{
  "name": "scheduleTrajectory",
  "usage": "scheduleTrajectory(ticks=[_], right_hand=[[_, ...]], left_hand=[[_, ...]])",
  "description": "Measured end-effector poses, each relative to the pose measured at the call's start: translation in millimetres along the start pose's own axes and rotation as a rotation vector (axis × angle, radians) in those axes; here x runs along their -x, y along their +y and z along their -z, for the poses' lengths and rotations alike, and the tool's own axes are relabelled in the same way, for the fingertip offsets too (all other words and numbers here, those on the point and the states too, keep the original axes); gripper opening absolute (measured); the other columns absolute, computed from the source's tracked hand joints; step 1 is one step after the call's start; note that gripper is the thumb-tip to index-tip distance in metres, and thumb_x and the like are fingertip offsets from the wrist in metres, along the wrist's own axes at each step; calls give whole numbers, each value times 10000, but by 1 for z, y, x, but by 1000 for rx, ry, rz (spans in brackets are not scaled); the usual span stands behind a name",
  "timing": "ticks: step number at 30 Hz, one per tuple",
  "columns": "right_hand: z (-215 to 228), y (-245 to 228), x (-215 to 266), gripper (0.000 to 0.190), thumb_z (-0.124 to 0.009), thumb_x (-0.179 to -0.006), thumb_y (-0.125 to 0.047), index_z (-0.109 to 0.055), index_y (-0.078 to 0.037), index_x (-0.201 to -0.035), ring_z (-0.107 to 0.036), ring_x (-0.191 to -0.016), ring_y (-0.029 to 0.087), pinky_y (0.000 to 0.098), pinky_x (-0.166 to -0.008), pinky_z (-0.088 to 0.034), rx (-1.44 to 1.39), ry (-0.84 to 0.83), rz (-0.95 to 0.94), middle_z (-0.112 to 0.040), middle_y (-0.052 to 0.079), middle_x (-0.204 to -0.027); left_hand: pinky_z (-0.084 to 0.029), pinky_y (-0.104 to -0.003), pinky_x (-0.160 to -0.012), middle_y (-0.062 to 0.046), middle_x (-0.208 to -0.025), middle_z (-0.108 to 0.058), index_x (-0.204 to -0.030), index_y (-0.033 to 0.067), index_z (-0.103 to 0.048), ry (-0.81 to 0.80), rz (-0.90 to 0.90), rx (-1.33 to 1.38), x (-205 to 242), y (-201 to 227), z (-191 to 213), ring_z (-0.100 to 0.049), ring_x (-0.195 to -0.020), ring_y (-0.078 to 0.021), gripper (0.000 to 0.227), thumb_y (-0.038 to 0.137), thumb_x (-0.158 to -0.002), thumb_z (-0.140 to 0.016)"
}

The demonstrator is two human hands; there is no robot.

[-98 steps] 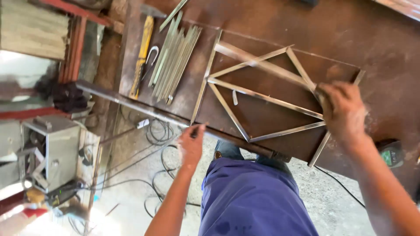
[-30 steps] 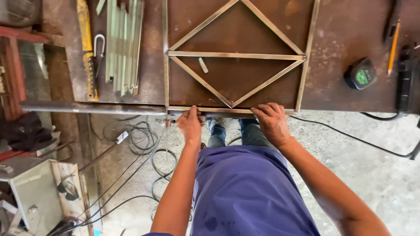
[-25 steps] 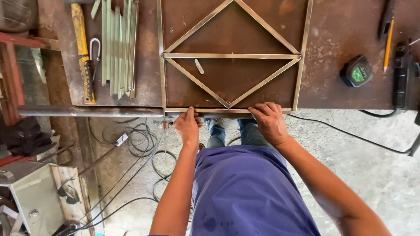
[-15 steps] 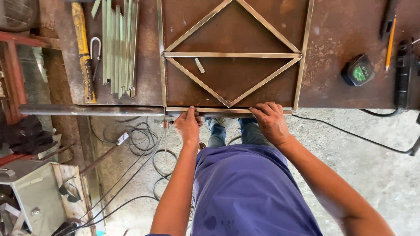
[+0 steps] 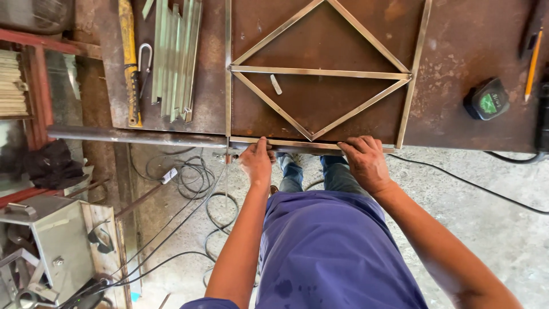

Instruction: Assembling and welding a decorative metal frame by measuring, positioning, and tack-welding metal bars.

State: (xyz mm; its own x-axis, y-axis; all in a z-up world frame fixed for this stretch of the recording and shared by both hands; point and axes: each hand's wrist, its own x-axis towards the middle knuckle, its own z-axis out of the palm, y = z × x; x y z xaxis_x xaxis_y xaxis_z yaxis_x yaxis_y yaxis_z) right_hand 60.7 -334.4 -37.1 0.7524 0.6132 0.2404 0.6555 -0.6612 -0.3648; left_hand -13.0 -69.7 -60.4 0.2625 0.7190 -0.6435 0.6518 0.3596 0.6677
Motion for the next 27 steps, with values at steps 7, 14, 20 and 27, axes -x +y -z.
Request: scheduleTrajectory(ticks=[7, 14, 20, 27], right_hand=[[2, 0, 1, 109, -636, -1036, -221, -743, -209, -1052, -668, -1025, 247, 357, -855, -485, -6, -18, 8, -711, 27, -1041], [36, -11, 5, 135, -653, -1002, -136, -747, -125, -1099, -698, -1018, 314, 389, -861, -541, -173, -42, -16, -718, 92, -1036], [57, 8, 2, 190, -675, -980, -98, -759, -130, -1147, -706, -1057, 317, 389, -897, -570, -156, -23, -57, -716, 102, -1101], [72, 107, -112, 290, -732, -932, 31, -768, -82, -1197, -692, -1122, 403, 447, -974, -557, -156, 16, -16, -687, 163, -1148]], left_hand=[[-589, -306, -456, -121, -537, -652, -700, 44, -724, -2, -30, -41, 6, 5, 6, -665, -456, -176, 279, 272, -859, -706], [-582, -289, -475, -118, -557, -658, -717, 36, -718, -112, -33, -4, 26, 2, 16, -658, -479, -169, 360, 330, -923, -689], [-600, -389, -613, -161, -578, -691, -676, 27, -719, -238, -158, -79, 46, 27, 25, -731, -594, -258, 489, 447, -926, -721], [-567, -373, -680, -83, -599, -710, -725, 137, -760, -87, -251, -236, 45, 30, 12, -717, -642, -196, 369, 453, -914, -752]])
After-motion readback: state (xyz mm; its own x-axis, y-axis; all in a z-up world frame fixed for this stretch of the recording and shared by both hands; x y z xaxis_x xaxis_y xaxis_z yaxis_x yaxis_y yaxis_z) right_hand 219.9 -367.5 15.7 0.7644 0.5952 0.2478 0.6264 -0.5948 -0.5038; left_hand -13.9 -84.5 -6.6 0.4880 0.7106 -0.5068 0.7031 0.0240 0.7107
